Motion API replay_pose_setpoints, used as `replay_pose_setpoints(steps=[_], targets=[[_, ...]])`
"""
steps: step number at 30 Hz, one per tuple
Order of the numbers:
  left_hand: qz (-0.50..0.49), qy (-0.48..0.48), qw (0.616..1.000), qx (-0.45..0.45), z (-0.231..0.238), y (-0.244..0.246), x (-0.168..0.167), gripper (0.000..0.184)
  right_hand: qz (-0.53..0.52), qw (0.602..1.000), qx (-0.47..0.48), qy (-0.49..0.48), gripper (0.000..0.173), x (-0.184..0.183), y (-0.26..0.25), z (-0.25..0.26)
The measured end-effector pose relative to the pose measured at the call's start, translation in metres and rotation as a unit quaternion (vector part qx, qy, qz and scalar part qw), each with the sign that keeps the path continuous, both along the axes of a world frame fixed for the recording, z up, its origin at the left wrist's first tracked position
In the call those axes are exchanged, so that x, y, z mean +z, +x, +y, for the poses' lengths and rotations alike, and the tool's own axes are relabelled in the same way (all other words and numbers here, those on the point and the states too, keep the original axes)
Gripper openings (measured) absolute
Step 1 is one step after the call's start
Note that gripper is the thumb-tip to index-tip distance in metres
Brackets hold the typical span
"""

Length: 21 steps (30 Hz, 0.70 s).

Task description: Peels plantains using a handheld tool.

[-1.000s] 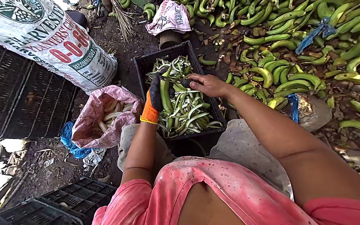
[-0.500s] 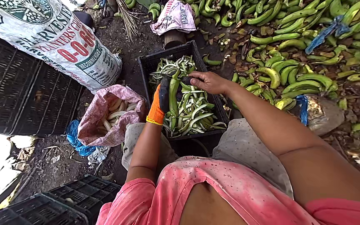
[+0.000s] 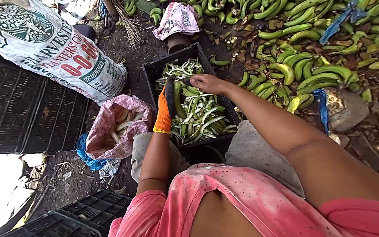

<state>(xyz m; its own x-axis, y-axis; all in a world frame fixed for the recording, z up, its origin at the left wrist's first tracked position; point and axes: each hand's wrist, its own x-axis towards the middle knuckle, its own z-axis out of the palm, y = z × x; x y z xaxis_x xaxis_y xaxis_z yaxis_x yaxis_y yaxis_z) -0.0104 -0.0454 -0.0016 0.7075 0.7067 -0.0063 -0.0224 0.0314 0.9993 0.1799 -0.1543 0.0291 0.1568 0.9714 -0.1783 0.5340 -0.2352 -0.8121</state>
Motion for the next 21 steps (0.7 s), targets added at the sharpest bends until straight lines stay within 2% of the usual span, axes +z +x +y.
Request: replay_pose_setpoints(steps=[2, 4, 6, 8, 10, 12, 14, 16, 18, 20, 21], targets=[[-0.043, 0.017, 0.997, 0.065, 0.011, 0.003, -0.008, 0.052, 0.096, 0.993, -0.062, -0.04, 0.049, -0.002, -0.013, -0.006], [-0.154, -0.017, 0.983, 0.096, 0.018, 0.014, -0.018, 0.05, 0.183, 0.973, -0.121, -0.077, 0.047, -0.007, -0.028, -0.005], [-0.254, -0.052, 0.963, 0.074, 0.016, 0.023, -0.021, 0.048, 0.227, 0.957, -0.164, -0.075, 0.042, -0.015, -0.041, 0.002], [-0.324, -0.11, 0.94, 0.013, 0.005, 0.017, -0.017, 0.043, 0.236, 0.948, -0.213, -0.022, 0.036, -0.02, -0.043, 0.008], [-0.321, -0.165, 0.931, -0.06, -0.006, 0.001, -0.014, 0.051, 0.2, 0.954, -0.218, 0.056, 0.043, -0.018, -0.032, 0.01], [-0.274, -0.191, 0.936, -0.114, -0.008, -0.01, -0.015, 0.055, 0.134, 0.965, -0.173, 0.144, 0.05, -0.015, -0.016, 0.012], [-0.214, -0.212, 0.942, -0.148, -0.009, -0.017, -0.014, 0.044, 0.09, 0.967, -0.103, 0.215, 0.052, -0.015, -0.006, 0.015], [-0.186, -0.269, 0.926, -0.189, -0.007, -0.019, -0.011, 0.034, 0.058, 0.965, -0.038, 0.253, 0.053, -0.011, -0.005, 0.018], [-0.203, -0.291, 0.913, -0.2, 0.002, -0.015, -0.009, 0.035, -0.012, 0.963, 0.011, 0.268, 0.059, -0.006, -0.005, 0.018], [-0.248, -0.318, 0.898, -0.178, 0.016, -0.005, -0.004, 0.036, -0.071, 0.958, -0.004, 0.277, 0.065, -0.003, -0.006, 0.013], [-0.253, -0.31, 0.905, -0.146, 0.021, -0.003, -0.002, 0.036, -0.092, 0.959, -0.026, 0.267, 0.065, -0.001, -0.006, 0.009]])
